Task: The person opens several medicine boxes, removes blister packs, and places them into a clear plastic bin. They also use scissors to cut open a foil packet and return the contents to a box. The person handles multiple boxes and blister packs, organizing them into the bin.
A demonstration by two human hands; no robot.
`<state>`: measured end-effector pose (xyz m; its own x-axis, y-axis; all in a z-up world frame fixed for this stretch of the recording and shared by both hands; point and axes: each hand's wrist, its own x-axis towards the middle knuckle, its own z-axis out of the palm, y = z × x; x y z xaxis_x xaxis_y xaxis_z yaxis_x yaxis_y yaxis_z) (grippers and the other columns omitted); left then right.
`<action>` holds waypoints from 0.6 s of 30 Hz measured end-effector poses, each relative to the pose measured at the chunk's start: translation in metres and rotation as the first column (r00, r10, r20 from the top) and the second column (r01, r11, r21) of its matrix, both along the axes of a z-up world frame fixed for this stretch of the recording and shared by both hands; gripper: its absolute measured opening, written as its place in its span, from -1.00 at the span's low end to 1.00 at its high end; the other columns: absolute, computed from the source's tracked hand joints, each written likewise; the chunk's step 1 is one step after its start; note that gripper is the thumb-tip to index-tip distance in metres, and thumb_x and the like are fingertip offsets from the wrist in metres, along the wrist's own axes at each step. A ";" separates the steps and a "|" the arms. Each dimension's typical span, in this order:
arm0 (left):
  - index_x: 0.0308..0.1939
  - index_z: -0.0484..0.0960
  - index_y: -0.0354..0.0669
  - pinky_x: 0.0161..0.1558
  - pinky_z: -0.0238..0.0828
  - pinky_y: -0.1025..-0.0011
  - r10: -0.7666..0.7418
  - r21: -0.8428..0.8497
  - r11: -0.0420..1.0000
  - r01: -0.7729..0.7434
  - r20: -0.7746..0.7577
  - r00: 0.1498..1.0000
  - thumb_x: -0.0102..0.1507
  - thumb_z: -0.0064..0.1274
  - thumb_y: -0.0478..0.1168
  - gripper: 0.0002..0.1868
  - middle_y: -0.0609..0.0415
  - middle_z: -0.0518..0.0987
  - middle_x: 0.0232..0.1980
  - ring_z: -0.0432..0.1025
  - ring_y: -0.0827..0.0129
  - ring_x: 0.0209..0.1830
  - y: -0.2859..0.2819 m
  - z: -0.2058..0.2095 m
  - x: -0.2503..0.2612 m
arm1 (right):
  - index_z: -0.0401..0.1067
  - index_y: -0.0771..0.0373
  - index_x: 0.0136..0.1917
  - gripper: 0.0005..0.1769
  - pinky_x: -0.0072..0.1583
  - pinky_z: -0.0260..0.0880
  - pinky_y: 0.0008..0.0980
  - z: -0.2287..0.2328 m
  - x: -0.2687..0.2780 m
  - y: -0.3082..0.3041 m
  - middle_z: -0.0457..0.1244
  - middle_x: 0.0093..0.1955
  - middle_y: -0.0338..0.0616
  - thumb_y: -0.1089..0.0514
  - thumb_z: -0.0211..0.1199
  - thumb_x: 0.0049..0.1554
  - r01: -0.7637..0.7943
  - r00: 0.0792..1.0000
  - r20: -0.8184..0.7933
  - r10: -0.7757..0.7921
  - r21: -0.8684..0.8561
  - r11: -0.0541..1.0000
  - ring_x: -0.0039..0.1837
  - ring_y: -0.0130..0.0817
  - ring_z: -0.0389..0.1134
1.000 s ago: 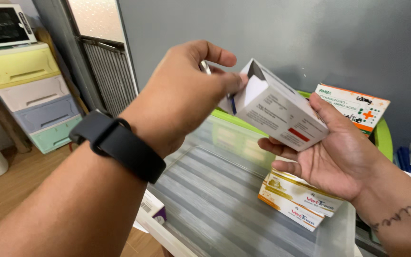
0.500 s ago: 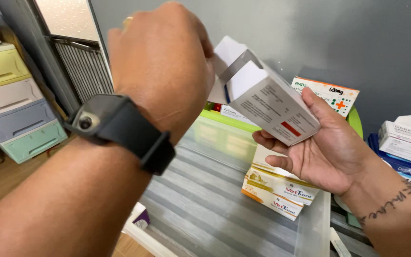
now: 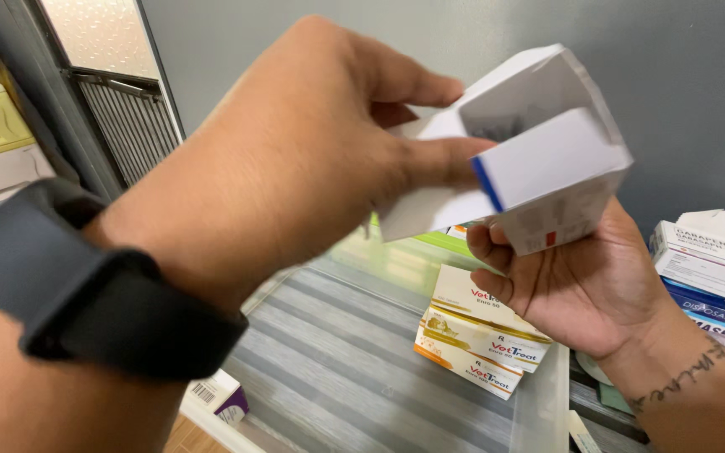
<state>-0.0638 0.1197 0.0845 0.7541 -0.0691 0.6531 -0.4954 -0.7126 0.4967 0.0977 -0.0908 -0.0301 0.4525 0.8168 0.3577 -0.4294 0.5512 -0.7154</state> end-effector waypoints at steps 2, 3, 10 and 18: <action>0.03 0.69 -0.32 -0.30 0.60 0.56 -0.062 0.020 0.998 0.062 0.024 0.998 0.07 0.36 0.17 -0.32 0.06 0.71 -0.30 0.64 0.51 -0.35 -0.008 0.000 -0.003 | 0.36 0.26 0.27 -0.53 0.20 0.50 0.06 -0.002 0.004 -0.002 0.32 0.10 0.05 -0.19 0.08 0.42 -0.039 0.999 -0.013 0.039 0.013 0.999 0.31 -0.05 0.37; 0.00 0.68 -0.33 -0.29 0.59 0.52 -0.054 0.057 0.997 0.050 0.065 0.996 0.04 0.38 0.20 -0.29 0.04 0.69 -0.30 0.62 0.47 -0.34 -0.012 0.000 -0.004 | 0.37 0.27 0.19 -0.56 0.23 0.48 0.04 -0.003 0.006 -0.003 0.32 0.06 0.02 -0.17 0.10 0.43 -0.060 0.998 -0.019 0.060 0.020 0.998 0.31 -0.08 0.37; -0.11 0.57 -0.37 -0.29 0.46 0.23 -0.009 0.270 0.958 -0.102 0.380 0.925 -0.03 0.45 0.18 -0.27 -0.08 0.62 -0.23 0.57 0.09 -0.25 -0.030 -0.002 -0.010 | 0.41 0.40 0.16 -0.57 0.34 0.39 -0.04 -0.009 0.010 -0.015 0.39 0.16 0.00 -0.04 0.20 0.27 0.099 0.995 0.026 -0.096 -0.129 0.987 0.25 -0.15 0.38; -0.11 0.60 -0.34 -0.10 0.42 0.10 0.132 0.428 0.825 -0.369 0.489 0.862 0.05 0.26 -0.15 -0.58 -0.17 0.62 -0.16 0.52 -0.08 -0.11 -0.018 -0.020 0.007 | 0.42 0.10 0.36 -0.38 0.26 0.44 0.04 0.015 0.019 -0.005 0.39 0.17 -0.07 -0.38 -0.03 0.37 0.264 0.962 0.132 -0.238 -0.242 0.934 0.22 -0.10 0.39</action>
<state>-0.0570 0.1015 0.0648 0.4490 -0.3163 0.8357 -0.3365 -0.9263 -0.1698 0.1169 -0.0961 -0.0146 0.6278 0.7506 0.2061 -0.2204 0.4253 -0.8778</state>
